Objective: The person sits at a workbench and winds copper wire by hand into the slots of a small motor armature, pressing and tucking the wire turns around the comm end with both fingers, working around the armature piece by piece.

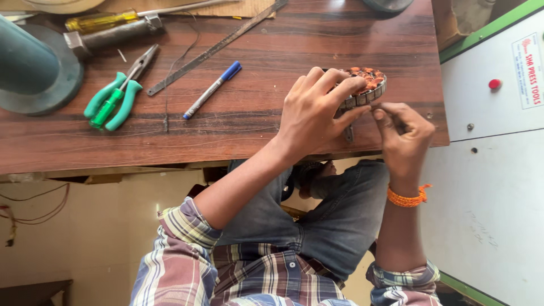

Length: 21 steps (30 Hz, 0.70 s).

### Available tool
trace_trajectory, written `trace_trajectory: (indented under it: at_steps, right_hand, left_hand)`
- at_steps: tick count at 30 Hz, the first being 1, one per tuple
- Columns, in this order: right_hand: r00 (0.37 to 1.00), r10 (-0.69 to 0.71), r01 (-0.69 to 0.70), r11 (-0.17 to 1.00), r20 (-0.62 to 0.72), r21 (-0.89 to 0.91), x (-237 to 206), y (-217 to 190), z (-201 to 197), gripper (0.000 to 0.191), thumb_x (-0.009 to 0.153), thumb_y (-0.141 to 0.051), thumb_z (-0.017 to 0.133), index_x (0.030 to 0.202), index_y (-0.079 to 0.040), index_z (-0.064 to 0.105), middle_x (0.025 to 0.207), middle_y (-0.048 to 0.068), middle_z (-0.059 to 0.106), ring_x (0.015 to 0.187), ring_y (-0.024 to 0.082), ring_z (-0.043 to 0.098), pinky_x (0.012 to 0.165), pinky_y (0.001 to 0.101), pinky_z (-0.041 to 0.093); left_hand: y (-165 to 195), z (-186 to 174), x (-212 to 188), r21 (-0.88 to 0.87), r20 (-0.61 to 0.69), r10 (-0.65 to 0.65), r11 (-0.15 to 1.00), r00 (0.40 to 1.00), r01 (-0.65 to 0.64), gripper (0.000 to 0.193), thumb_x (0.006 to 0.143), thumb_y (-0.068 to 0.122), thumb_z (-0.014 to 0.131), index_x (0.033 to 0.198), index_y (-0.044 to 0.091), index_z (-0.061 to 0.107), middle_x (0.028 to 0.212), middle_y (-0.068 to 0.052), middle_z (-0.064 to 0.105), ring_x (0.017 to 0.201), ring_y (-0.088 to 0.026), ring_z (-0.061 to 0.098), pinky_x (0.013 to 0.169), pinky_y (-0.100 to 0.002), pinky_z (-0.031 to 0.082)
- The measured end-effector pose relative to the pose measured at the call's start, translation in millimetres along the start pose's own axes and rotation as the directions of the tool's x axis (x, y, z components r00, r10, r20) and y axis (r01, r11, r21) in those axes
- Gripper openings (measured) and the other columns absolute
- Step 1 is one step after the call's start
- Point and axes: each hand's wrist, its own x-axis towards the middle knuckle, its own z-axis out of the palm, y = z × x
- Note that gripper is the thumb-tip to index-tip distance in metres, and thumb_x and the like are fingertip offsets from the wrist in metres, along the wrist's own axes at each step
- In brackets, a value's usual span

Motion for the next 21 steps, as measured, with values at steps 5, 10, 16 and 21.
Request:
trace_trajectory:
  at_steps: [5, 10, 16, 21]
  right_hand:
    - [0.998, -0.041, 0.047, 0.99, 0.043, -0.132, 10, -17, -22, 0.009, 0.106, -0.003, 0.078, 0.112, 0.003, 0.074, 0.096, 0.005, 0.073, 0.08, 0.003, 0.058, 0.071, 0.021, 0.045]
    - [0.983, -0.136, 0.154, 0.976, 0.121, -0.152, 25, -31, -13, 0.008, 0.106, 0.0, 0.079, 0.112, 0.002, 0.075, 0.093, 0.003, 0.074, 0.076, 0.004, 0.061, 0.067, 0.0203, 0.045]
    - [0.961, -0.244, 0.264, 0.949, 0.13, -0.17, 35, -44, 2, 0.009, 0.107, 0.0, 0.083, 0.106, 0.003, 0.075, 0.094, 0.006, 0.075, 0.067, 0.005, 0.06, 0.061, 0.0197, 0.044]
    - [0.955, -0.256, 0.279, 0.947, 0.149, -0.161, 45, -44, 1, 0.008, 0.105, 0.001, 0.082, 0.108, 0.001, 0.075, 0.093, 0.006, 0.074, 0.074, 0.005, 0.06, 0.065, 0.0224, 0.044]
  left_hand:
    - [-19, 5, 1, 0.033, 0.022, 0.153, 0.988, 0.988, -0.154, 0.042, 0.092, 0.041, 0.083, 0.124, 0.017, 0.072, 0.111, 0.003, 0.07, 0.092, -0.017, 0.062, 0.081, -0.035, 0.053]
    - [-40, -12, 0, 0.013, 0.07, 0.186, 0.982, 0.98, -0.188, 0.041, 0.09, 0.042, 0.082, 0.125, 0.023, 0.074, 0.114, 0.006, 0.073, 0.096, -0.015, 0.064, 0.086, -0.034, 0.055]
    - [-43, -19, 0, 0.006, 0.091, 0.187, 0.982, 0.978, -0.188, 0.042, 0.091, 0.042, 0.081, 0.129, 0.027, 0.072, 0.116, 0.009, 0.073, 0.1, -0.015, 0.064, 0.088, -0.034, 0.054]
    - [-44, -15, -3, 0.011, 0.078, 0.191, 0.981, 0.978, -0.192, 0.044, 0.091, 0.042, 0.081, 0.131, 0.027, 0.071, 0.118, 0.009, 0.072, 0.099, -0.015, 0.062, 0.088, -0.034, 0.054]
